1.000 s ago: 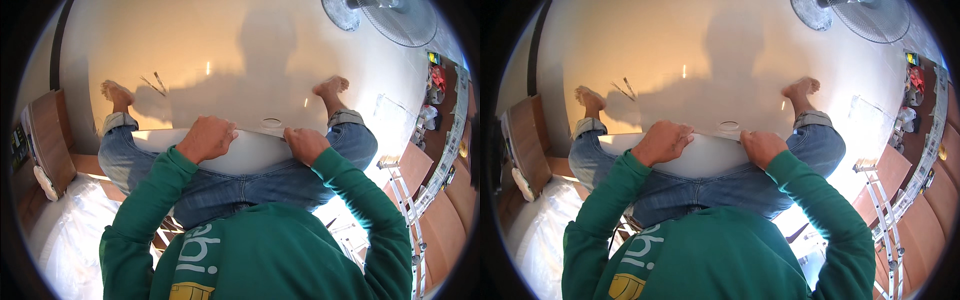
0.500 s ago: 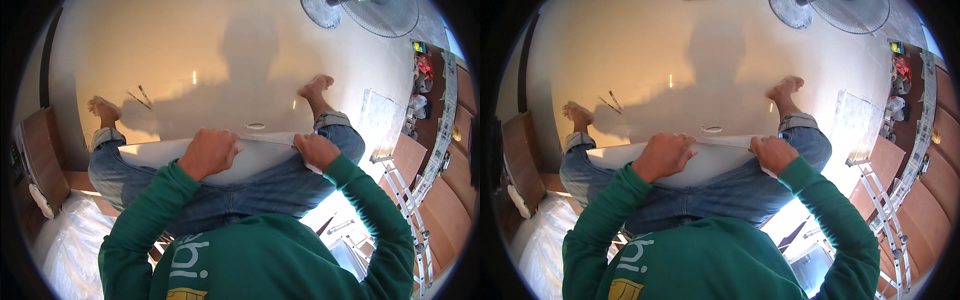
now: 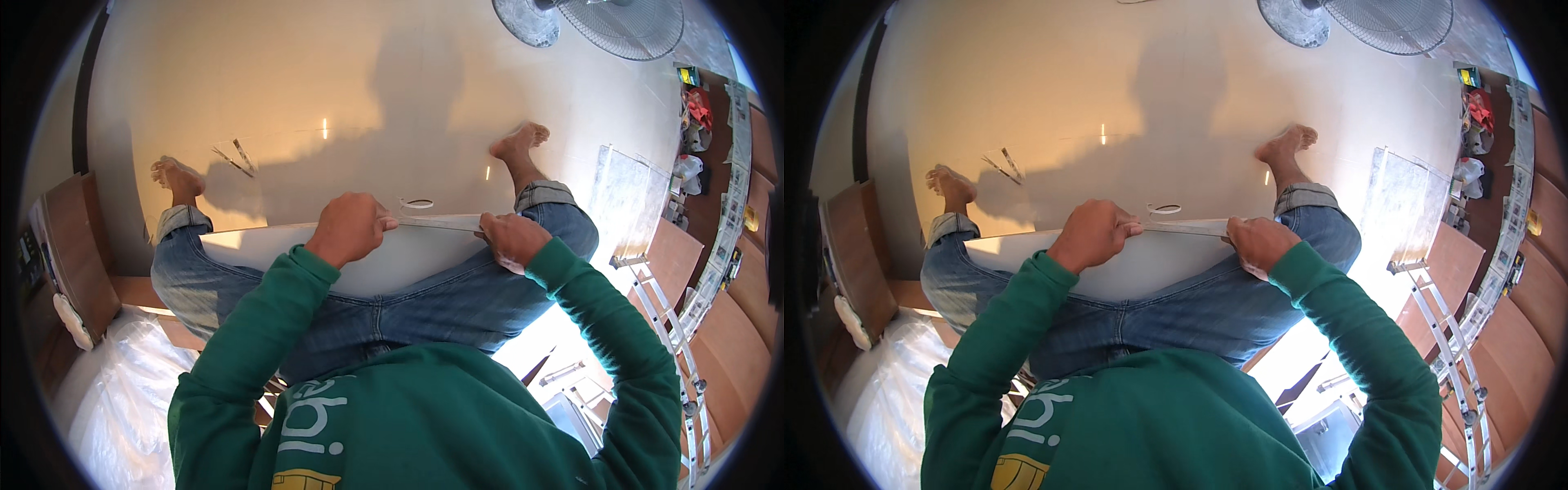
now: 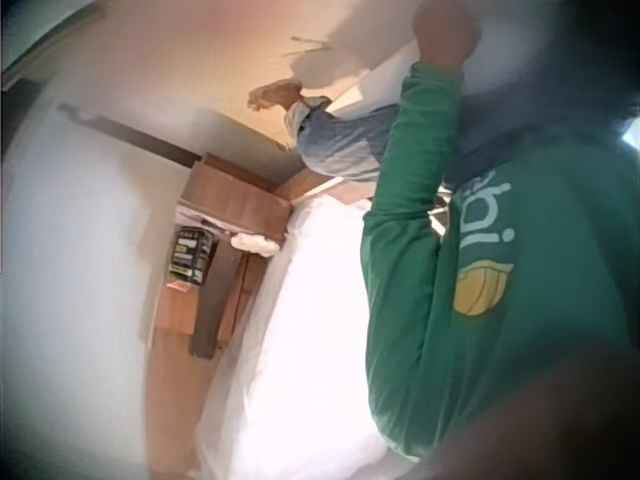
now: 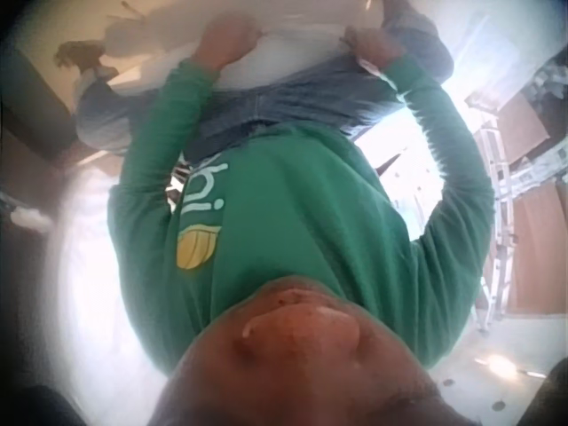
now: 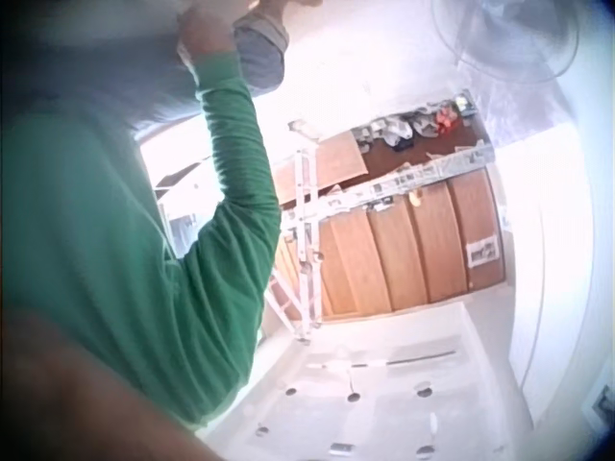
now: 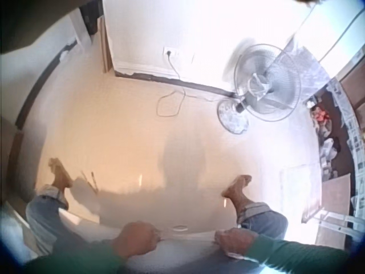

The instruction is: The person cleans white rectangular panels with a cloth and then uses a utility knife to cut a strip of material on a panel while sitting on the floor.

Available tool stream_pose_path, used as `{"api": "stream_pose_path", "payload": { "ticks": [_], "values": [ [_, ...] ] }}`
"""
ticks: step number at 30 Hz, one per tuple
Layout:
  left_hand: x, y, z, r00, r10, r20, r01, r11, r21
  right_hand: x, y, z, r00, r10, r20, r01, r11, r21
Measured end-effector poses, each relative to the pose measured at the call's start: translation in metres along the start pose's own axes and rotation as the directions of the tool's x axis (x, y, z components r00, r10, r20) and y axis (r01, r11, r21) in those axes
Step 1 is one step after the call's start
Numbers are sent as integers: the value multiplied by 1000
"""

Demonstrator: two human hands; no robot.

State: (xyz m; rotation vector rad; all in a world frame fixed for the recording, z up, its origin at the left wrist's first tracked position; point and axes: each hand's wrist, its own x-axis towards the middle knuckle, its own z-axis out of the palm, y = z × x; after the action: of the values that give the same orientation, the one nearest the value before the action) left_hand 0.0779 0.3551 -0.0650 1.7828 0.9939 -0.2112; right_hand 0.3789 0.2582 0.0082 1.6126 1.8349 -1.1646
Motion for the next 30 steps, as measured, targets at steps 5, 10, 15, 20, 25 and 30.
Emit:
{"api": "stream_pose_path", "payload": {
  "ticks": [5,10,15,20,25,30],
  "values": [
    [35,-16,-23,951,-184,248,201,978,-45,19,7,14,1000,-29,-2,29,999,13],
    [49,-19,-24,933,-190,305,187,982,37,12,5,11,999,-37,-8,37,999,-7],
    [7,15,-4,995,100,-17,-98,989,110,-12,-3,-11,994,70,81,-75,995,64],
    [-15,23,28,966,177,-189,-141,972,188,-13,16,1,999,-2,45,1,1000,27],
    [-13,16,35,962,158,-223,-125,980,153,-3,24,12,1000,-6,16,5,1000,16],
    [4,14,19,989,146,-11,-142,975,173,10,30,13,996,27,81,-29,999,23]
  ]
}}
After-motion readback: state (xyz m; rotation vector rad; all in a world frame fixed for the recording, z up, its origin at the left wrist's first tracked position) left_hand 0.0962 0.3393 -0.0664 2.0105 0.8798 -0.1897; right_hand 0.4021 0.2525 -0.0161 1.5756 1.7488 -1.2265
